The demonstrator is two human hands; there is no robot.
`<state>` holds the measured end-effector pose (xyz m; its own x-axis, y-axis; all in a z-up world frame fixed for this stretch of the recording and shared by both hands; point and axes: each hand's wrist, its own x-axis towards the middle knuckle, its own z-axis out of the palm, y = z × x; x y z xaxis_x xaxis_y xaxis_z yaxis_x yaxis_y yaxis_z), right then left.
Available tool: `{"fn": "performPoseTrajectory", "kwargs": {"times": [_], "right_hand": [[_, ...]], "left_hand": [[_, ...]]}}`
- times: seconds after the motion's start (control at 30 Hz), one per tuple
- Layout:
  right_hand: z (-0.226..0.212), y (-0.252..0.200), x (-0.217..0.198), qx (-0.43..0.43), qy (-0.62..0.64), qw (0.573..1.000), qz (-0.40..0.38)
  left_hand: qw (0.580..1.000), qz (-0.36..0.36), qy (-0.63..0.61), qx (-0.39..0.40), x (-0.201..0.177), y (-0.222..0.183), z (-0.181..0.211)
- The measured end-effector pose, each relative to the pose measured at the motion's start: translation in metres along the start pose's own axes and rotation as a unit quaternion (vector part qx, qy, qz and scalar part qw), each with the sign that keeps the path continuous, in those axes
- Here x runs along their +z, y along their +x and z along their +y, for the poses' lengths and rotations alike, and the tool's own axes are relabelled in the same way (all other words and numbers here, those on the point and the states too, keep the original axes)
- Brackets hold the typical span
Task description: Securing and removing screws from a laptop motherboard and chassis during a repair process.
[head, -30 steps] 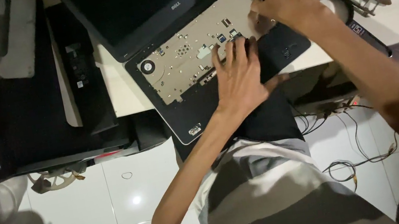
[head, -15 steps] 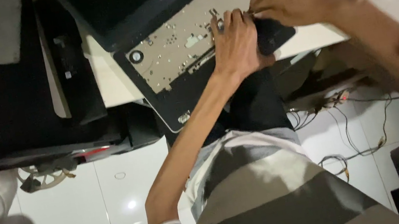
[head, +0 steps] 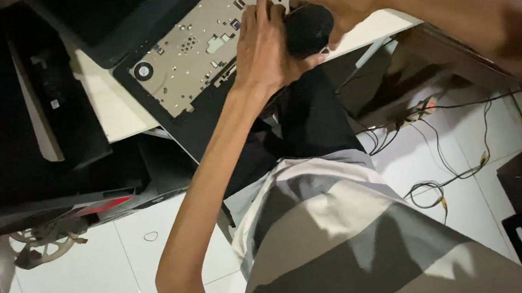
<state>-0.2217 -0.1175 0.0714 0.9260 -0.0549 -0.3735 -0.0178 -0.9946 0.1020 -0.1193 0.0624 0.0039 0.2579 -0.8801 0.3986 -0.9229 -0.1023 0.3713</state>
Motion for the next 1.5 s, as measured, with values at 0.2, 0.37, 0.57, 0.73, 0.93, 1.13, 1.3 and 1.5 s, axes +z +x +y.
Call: {"fn": "performPoseTrajectory", "kwargs": {"times": [0.2,0.37,0.57,0.73,0.93,1.13,1.3,1.5], "right_hand": [[-0.003,0.006,-0.013,-0.027,0.02,0.999,-0.003],[0.003,0.008,-0.001,-0.017,0.02,1.0,0.007],[-0.005,0.016,-0.016,0.021,0.047,0.997,-0.051],[-0.01,0.026,-0.023,0.062,-0.002,0.992,-0.106],[-0.001,0.038,-0.034,0.029,0.068,0.988,-0.139],[0.021,0.056,-0.025,0.025,0.151,0.988,-0.029],[0.069,0.099,0.043,0.03,0.117,0.929,0.35],[0.064,0.131,0.029,0.058,0.347,0.829,0.434]], "left_hand": [[0.999,0.006,0.033,0.015,0.007,0.002,-0.006],[0.997,-0.046,0.063,-0.004,-0.016,-0.012,-0.005],[0.99,-0.081,0.118,-0.009,-0.052,-0.048,-0.015],[0.983,-0.108,0.148,-0.027,-0.073,-0.076,-0.015],[0.995,-0.077,0.047,-0.036,-0.079,-0.094,-0.018],[0.976,0.122,-0.172,-0.055,-0.104,-0.111,-0.049],[0.913,0.327,-0.117,-0.213,-0.126,-0.105,-0.096],[0.87,0.226,-0.206,-0.387,-0.118,-0.109,-0.105]]}}
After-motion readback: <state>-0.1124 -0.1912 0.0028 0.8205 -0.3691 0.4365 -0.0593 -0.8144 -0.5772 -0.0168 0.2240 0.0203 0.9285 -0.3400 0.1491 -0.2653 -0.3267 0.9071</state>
